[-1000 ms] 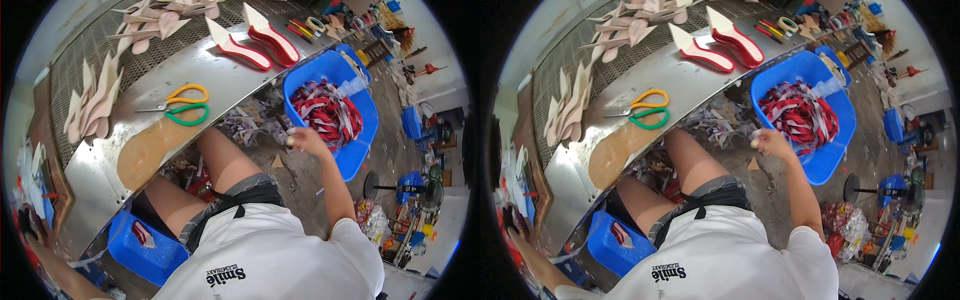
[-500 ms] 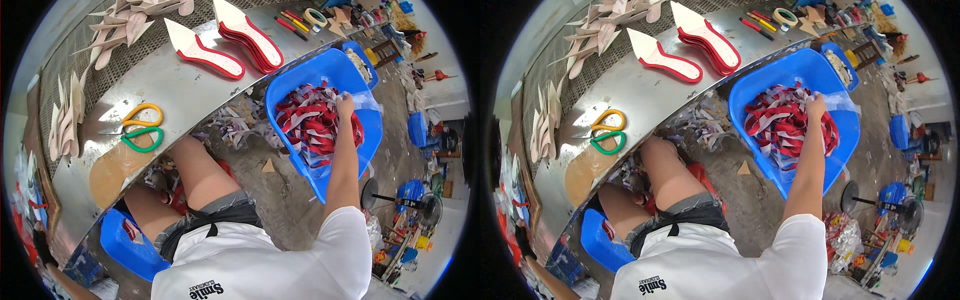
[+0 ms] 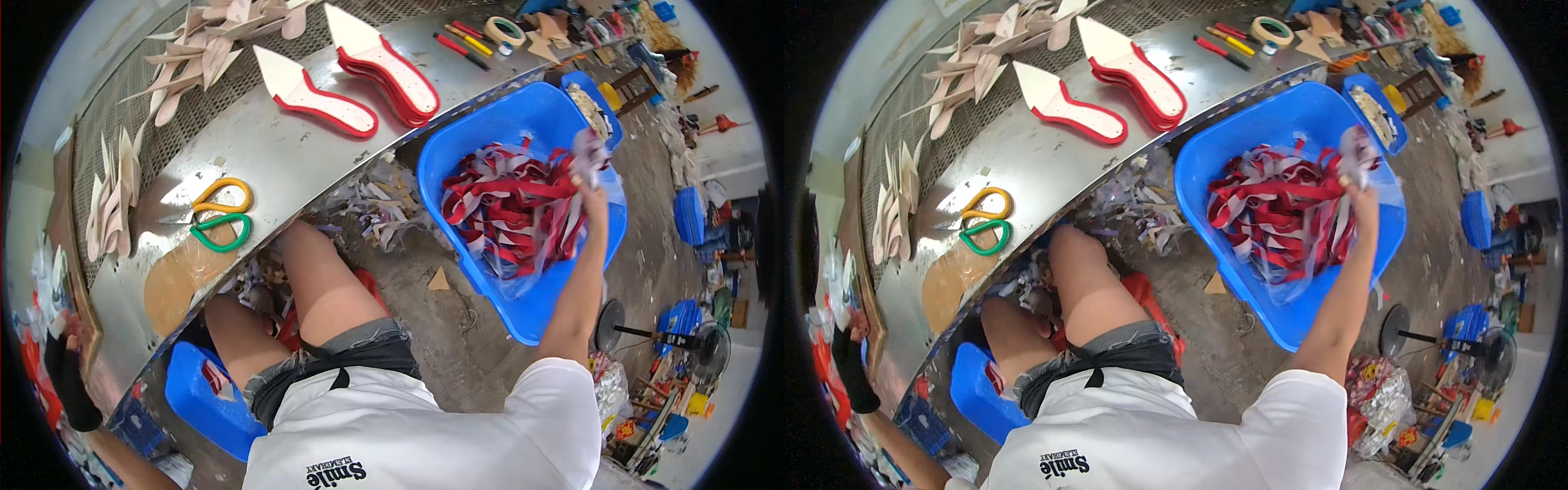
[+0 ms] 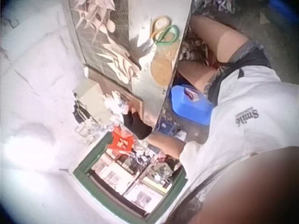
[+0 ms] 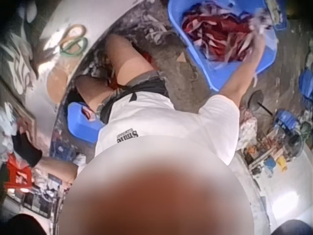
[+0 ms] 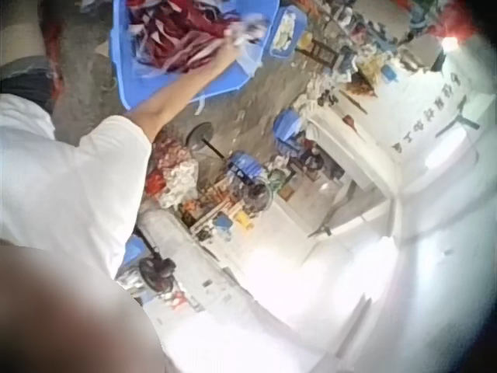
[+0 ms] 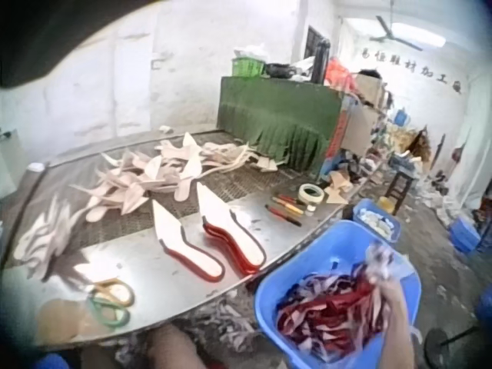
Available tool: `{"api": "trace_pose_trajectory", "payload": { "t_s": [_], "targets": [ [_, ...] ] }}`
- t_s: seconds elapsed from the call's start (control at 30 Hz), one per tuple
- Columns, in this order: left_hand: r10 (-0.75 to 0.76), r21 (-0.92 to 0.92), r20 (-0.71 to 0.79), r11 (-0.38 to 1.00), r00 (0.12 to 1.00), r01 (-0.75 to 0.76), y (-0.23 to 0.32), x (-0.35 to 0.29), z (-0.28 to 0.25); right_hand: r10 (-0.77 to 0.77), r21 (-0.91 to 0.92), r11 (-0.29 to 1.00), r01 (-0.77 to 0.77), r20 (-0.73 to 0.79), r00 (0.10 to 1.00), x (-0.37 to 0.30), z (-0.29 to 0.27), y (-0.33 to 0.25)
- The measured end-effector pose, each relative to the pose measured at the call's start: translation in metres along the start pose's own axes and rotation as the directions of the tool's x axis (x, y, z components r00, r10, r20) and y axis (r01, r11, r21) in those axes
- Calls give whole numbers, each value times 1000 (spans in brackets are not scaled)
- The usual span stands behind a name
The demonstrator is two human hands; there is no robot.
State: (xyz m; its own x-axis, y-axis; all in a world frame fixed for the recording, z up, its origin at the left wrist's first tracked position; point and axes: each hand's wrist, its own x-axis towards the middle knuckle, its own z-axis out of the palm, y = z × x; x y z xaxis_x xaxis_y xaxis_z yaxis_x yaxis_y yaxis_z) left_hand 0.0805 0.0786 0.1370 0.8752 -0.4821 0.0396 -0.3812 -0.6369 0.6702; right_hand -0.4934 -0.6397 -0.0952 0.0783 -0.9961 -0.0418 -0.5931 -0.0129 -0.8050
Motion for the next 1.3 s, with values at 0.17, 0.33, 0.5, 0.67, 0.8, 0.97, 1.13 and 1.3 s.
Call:
{"api": "trace_pose_trajectory", "payload": {
  "t_s": [0.17, 0.33, 0.5, 0.67, 0.8, 0.97, 1.13, 1.3],
  "targets": [
    [470, -202, 265, 881, 842, -428, 129, 11, 107, -312, 732, 655, 187, 36, 949, -40, -63, -111],
    [871, -300, 33, 476, 490, -826, 219, 18, 244, -375, 851, 501, 159, 48, 926, -104, -13, -181],
    [750, -618, -1, 519, 661, -590, 263, -12, 316, -306, 713, 693, 103, 162, 938, -153, 62, -201],
    [608, -616, -3, 625, 794, -480, 272, -17, 331, -330, 633, 770, 80, 288, 899, -186, 99, -208],
    [569, -566, 84, 702, 818, -431, 265, -12, 339, -424, 592, 788, 168, 324, 846, -198, 103, -222],
    [602, -508, 14, 692, 799, -512, 260, -11, 343, -457, 521, 833, 187, 455, 764, -206, 93, -237],
    [686, -349, 160, 712, 710, -609, 248, 7, 336, -519, 504, 818, 278, 435, 736, -198, 81, -245],
    [676, -752, 617, 658, 403, 48, 222, 24, 326, -553, 78, 828, 555, 279, 785, -173, 64, -242]
  ]
}}
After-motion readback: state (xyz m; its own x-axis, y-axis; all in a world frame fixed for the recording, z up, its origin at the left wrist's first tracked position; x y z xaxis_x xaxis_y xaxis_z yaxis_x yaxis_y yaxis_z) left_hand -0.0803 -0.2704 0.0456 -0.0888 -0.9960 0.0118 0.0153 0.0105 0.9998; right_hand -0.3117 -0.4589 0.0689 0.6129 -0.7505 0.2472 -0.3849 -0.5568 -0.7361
